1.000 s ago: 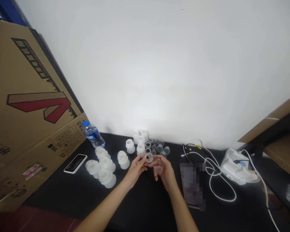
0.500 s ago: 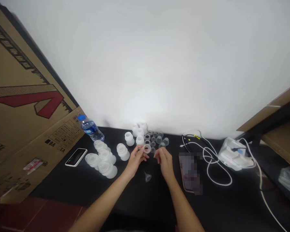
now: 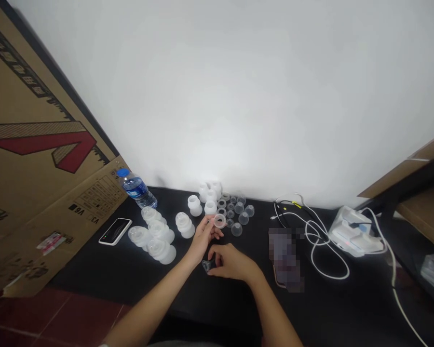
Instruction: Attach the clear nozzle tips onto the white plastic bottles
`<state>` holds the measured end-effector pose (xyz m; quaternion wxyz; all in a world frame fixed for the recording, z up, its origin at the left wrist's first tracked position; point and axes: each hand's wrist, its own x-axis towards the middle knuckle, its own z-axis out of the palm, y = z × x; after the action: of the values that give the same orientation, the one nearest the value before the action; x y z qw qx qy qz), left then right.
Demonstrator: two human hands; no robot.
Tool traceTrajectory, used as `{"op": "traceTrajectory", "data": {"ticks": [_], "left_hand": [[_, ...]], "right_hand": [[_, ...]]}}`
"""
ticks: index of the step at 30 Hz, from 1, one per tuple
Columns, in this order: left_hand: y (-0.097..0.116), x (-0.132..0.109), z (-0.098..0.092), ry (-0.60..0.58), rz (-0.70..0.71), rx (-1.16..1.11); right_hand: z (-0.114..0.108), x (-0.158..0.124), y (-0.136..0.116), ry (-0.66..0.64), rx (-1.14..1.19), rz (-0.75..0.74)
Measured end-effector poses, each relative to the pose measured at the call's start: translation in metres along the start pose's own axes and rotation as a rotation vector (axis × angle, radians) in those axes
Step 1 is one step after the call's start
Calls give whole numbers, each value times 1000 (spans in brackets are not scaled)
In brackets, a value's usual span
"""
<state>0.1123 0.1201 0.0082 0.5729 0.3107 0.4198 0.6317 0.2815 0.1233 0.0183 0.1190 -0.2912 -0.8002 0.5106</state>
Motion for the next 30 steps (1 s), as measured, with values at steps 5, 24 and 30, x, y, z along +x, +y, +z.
{"op": "traceTrajectory", "data": {"ticks": [5,24,30], "left_hand": [[0,2,-1,13,11,3],[8,-4,3,-41,109,182],[2,-9,1,-151,170,301]], "right_hand": [[13,4,-9,104,-100,-32],[-20,9,9,791,72,-116],[-17,12,4,863,-12,-114]]}}
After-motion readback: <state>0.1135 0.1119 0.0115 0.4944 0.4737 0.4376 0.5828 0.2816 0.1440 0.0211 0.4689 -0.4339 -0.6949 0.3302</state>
